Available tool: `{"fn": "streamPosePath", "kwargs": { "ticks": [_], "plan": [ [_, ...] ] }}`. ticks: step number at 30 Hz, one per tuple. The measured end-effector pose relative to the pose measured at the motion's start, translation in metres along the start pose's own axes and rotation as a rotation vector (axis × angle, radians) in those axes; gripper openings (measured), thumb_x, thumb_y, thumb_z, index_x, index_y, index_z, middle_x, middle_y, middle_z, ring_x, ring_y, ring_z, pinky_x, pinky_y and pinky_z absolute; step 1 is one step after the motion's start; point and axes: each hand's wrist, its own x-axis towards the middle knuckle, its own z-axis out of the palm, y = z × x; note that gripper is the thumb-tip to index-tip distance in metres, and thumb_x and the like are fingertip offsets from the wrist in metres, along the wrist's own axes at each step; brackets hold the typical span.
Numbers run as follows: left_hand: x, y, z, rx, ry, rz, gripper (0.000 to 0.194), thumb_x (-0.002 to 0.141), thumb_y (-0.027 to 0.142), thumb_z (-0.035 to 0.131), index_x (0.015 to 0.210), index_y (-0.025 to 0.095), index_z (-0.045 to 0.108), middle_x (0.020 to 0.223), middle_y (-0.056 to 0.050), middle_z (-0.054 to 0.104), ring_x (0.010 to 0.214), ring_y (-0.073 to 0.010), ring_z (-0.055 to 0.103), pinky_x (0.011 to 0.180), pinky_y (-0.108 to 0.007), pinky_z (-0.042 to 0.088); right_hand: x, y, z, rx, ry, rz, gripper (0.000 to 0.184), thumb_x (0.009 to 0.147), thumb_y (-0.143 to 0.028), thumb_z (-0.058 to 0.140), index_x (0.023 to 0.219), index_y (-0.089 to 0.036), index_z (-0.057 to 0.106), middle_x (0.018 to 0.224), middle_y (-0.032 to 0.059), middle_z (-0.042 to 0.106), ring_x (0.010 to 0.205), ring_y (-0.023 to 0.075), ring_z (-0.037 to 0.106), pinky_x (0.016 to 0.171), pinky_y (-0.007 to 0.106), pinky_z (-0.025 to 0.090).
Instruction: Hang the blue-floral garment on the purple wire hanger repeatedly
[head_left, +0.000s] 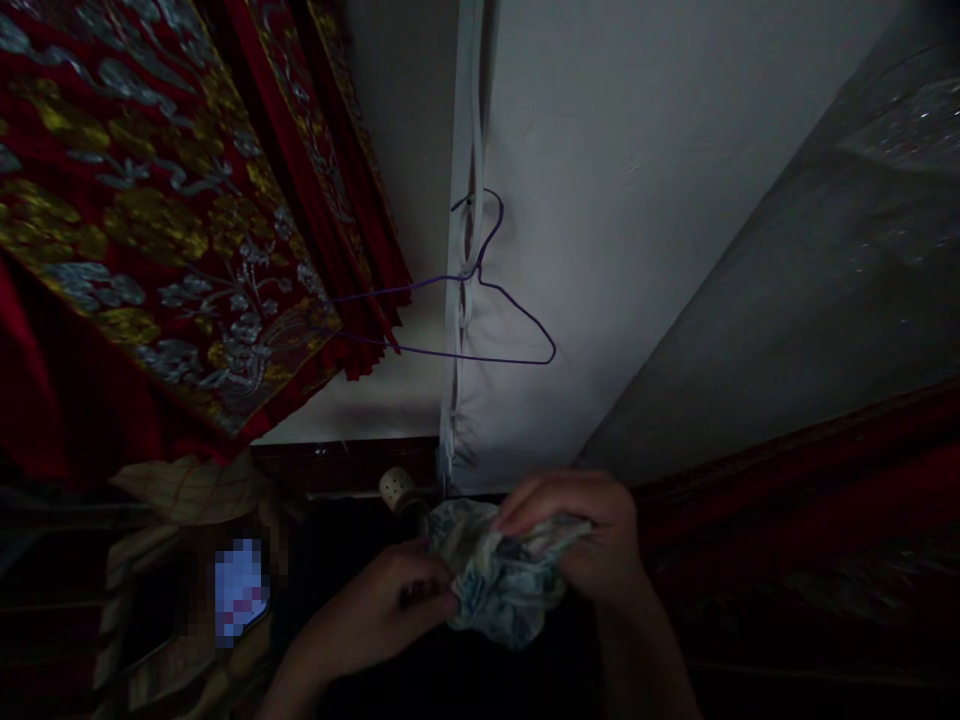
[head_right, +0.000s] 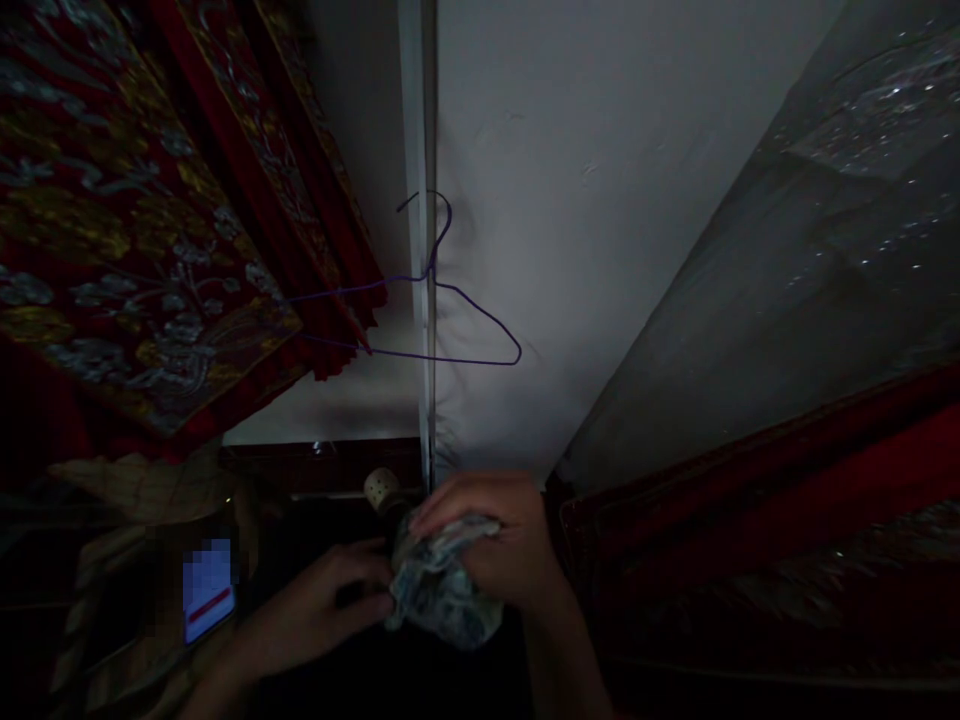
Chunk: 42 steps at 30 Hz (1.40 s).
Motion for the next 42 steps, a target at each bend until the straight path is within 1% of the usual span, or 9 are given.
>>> {"fn": "streamPosePath", "kwargs": {
  "ticks": [4, 7, 11, 15, 22, 26, 32, 38, 42],
  "plan": [
    [-0.014, 0.012, -0.015, -0.035, -0.029, 0.004, 0.030, 0.089, 0.048, 0.066, 0.079, 0.023, 0.077, 0.082, -0.006, 0.071, 0.076, -0.0201, 0.062, 0.073, -0.028, 0.053, 0.049, 0.012, -0.027, -0.212, 0.280, -0.191, 0.024, 0.077, -0.011, 0.071, 0.092, -0.027, 0.080, 0.092, 0.0037, 0.080, 0.087, 0.0202, 0.074, 0.079, 0.032, 0.057],
    [-0.017, 0.017, -0.021, -0.099, 0.098, -0.029, 0.028, 0.086, 0.051, 0.069, 0.083, 0.024, 0.078, 0.092, -0.007, 0.073, 0.084, -0.0236, 0.063, 0.075, -0.031, 0.054, 0.092, 0.054, -0.029, -0.252, 0.426, -0.093, 0.041, 0.078, -0.015, 0.067, 0.118, -0.024, 0.071, 0.101, 0.0038, 0.077, 0.088, 0.0182, 0.071, 0.079, 0.031, 0.055],
    [-0.008, 0.013, -0.029, -0.146, 0.395, -0.158, 0.043, 0.090, 0.059, 0.059, 0.084, 0.020, 0.076, 0.081, -0.004, 0.070, 0.075, -0.0210, 0.059, 0.068, -0.029, 0.051, 0.130, 0.122, -0.028, -0.261, 0.386, 0.106, 0.035, 0.085, -0.040, 0.064, 0.112, -0.018, 0.069, 0.098, 0.0052, 0.074, 0.092, 0.0184, 0.068, 0.089, 0.033, 0.053],
    [-0.003, 0.011, -0.058, 0.035, 0.402, -0.124, 0.041, 0.095, 0.052, 0.056, 0.078, 0.018, 0.072, 0.072, -0.001, 0.066, 0.068, -0.0179, 0.055, 0.066, -0.025, 0.047, 0.124, 0.149, -0.045, -0.293, 0.260, 0.228, 0.028, 0.084, -0.047, 0.064, 0.082, -0.019, 0.070, 0.084, 0.0045, 0.073, 0.088, 0.0216, 0.066, 0.087, 0.033, 0.050],
    [-0.001, -0.018, -0.087, 0.453, -0.016, -0.072, 0.023, 0.092, 0.036, 0.062, 0.083, 0.023, 0.078, 0.085, -0.006, 0.075, 0.080, -0.0232, 0.068, 0.078, -0.030, 0.051, 0.078, 0.105, -0.095, -0.395, 0.110, 0.260, 0.015, 0.077, -0.031, 0.060, 0.066, -0.020, 0.059, 0.061, -0.0027, 0.054, 0.059, 0.0142, 0.049, 0.056, 0.025, 0.036],
    [0.025, -0.010, -0.108, 0.714, 0.115, 0.039, 0.021, 0.091, 0.027, 0.060, 0.103, 0.025, 0.078, 0.130, -0.010, 0.070, 0.128, -0.0294, 0.059, 0.112, -0.047, 0.041, 0.066, 0.082, -0.099, -0.433, 0.100, 0.223, 0.014, 0.076, -0.028, 0.061, 0.065, -0.020, 0.058, 0.061, -0.0031, 0.050, 0.059, 0.0138, 0.046, 0.055, 0.025, 0.032],
    [0.060, 0.065, -0.145, 0.857, 0.400, 0.319, 0.027, 0.098, 0.026, 0.047, 0.101, 0.018, 0.072, 0.165, -0.010, 0.035, 0.155, -0.0329, 0.021, 0.121, -0.063, 0.023, 0.060, 0.077, -0.095, -0.394, 0.141, 0.283, 0.023, 0.082, -0.038, 0.064, 0.068, -0.021, 0.058, 0.061, -0.0026, 0.051, 0.057, 0.0143, 0.046, 0.053, 0.026, 0.033],
    [0.105, 0.106, -0.136, 0.722, 0.446, 0.491, 0.028, 0.096, 0.017, 0.044, 0.118, 0.017, 0.062, 0.151, -0.018, 0.052, 0.135, -0.0275, 0.054, 0.110, -0.049, 0.045, 0.053, 0.057, -0.063, -0.378, -0.042, 0.260, 0.013, 0.079, -0.028, 0.063, 0.090, -0.020, 0.066, 0.076, -0.0007, 0.064, 0.068, 0.0160, 0.058, 0.061, 0.026, 0.041],
    [0.131, 0.097, -0.152, 0.662, 0.451, 0.423, 0.039, 0.096, 0.016, 0.040, 0.130, 0.013, 0.060, 0.100, -0.009, 0.074, 0.093, -0.0205, 0.070, 0.089, -0.036, 0.055, 0.036, 0.030, -0.061, -0.464, -0.113, 0.290, 0.070, 0.074, -0.016, 0.066, 0.141, -0.024, 0.048, 0.066, -0.0063, 0.057, 0.056, 0.0142, 0.052, 0.053, 0.025, 0.036]
  ]
}}
